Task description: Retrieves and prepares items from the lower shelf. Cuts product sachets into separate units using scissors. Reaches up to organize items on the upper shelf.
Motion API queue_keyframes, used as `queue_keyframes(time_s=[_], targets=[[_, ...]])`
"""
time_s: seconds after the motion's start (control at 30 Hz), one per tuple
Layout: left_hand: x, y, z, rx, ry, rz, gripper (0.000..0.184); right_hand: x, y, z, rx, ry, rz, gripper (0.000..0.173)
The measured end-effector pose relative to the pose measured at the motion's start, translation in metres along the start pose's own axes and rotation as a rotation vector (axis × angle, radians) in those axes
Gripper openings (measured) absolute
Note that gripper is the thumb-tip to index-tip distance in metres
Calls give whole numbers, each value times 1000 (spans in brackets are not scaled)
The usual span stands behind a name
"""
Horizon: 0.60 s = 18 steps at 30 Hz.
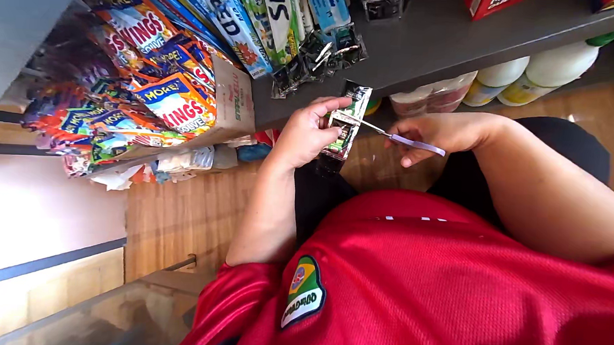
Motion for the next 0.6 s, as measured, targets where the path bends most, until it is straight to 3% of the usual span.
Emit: queue_keyframes(time_s=[0.6], targets=[[2, 4, 0, 15, -29, 21, 49, 0, 0, 0, -2, -18, -32, 34]])
Point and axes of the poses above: each hand's wrist, its own z-axis away from the middle knuckle, its own x-axis out of the palm, y = z × x, the point moved 1 cm from there along -z, towards the middle knuckle, and after that the axes turned 15 degrees about -z, right-handed, at the moved point
